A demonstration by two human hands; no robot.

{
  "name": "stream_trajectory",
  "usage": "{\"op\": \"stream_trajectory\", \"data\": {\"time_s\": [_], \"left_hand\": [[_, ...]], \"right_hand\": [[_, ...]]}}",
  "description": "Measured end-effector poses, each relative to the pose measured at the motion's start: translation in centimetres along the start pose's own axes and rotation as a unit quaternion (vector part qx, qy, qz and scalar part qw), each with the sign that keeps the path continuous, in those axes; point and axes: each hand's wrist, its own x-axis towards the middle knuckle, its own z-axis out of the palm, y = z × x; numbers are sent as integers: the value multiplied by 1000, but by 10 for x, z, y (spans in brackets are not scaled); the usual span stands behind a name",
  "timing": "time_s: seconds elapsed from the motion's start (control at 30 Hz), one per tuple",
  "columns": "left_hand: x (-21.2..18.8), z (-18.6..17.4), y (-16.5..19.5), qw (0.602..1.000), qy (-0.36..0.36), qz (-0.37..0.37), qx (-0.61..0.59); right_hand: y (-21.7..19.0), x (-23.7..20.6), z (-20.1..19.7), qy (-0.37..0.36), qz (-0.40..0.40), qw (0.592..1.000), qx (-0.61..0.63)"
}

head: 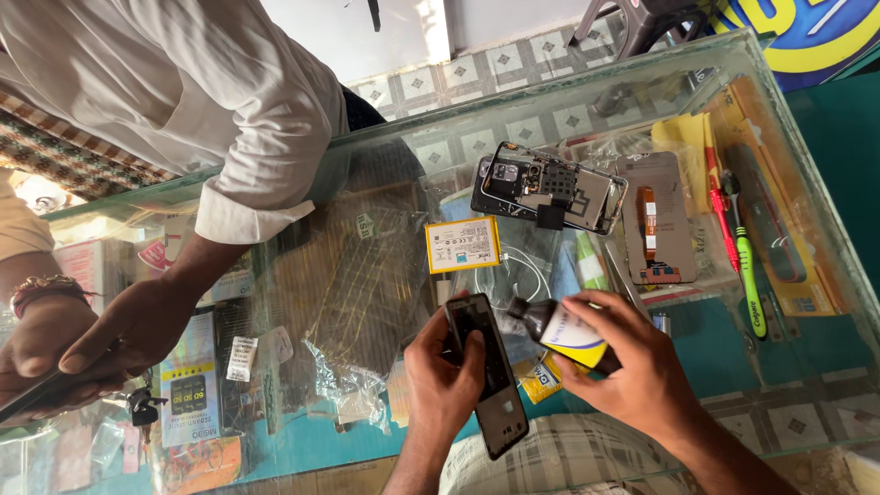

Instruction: The person pries open a smartphone, removes its back cover and battery, then applies liquid from a bottle onto the phone frame and scrapes the surface with a metal tool. They work over a glass display counter with screwdrivers and tweezers nearby while another person holds a phone at the side.

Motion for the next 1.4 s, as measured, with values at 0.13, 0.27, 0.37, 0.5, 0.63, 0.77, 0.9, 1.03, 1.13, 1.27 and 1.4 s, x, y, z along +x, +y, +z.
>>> {"op": "stream_trajectory", "data": {"time_s": [0.13,0.27,0.37,0.5,0.63,0.77,0.9,1.03,1.13,1.27,1.4], "left_hand": [[0,3,1,999,-2,2,34],[-1,2,3,1000,-9,12,26],[-1,2,4,1000,-14,21,9],[-1,1,5,1000,-15,1,16],[0,2,5,1000,-21,4,18],[0,2,5,999,-21,21,11],[0,2,3,999,-21,-18,16],[0,2,2,999,-24,20,9],[0,2,3,1000,-22,13,17],[0,2,5,999,-24,4,22],[0,2,8,999,-30,-5,25]], "right_hand": [[-2,8,3,-19,-30,998,-51],[0,14,5,-23,-53,996,-71],[1,16,6,-37,-58,995,-67],[1,17,7,-37,-73,993,-80],[1,18,8,-38,-82,993,-81],[1,19,8,-39,-77,993,-85],[3,18,8,-48,-66,993,-87],[4,17,7,-47,-59,993,-91],[5,16,4,-55,-33,994,-87],[4,15,1,-60,-6,994,-91],[4,16,-1,-59,-6,995,-83]]}}
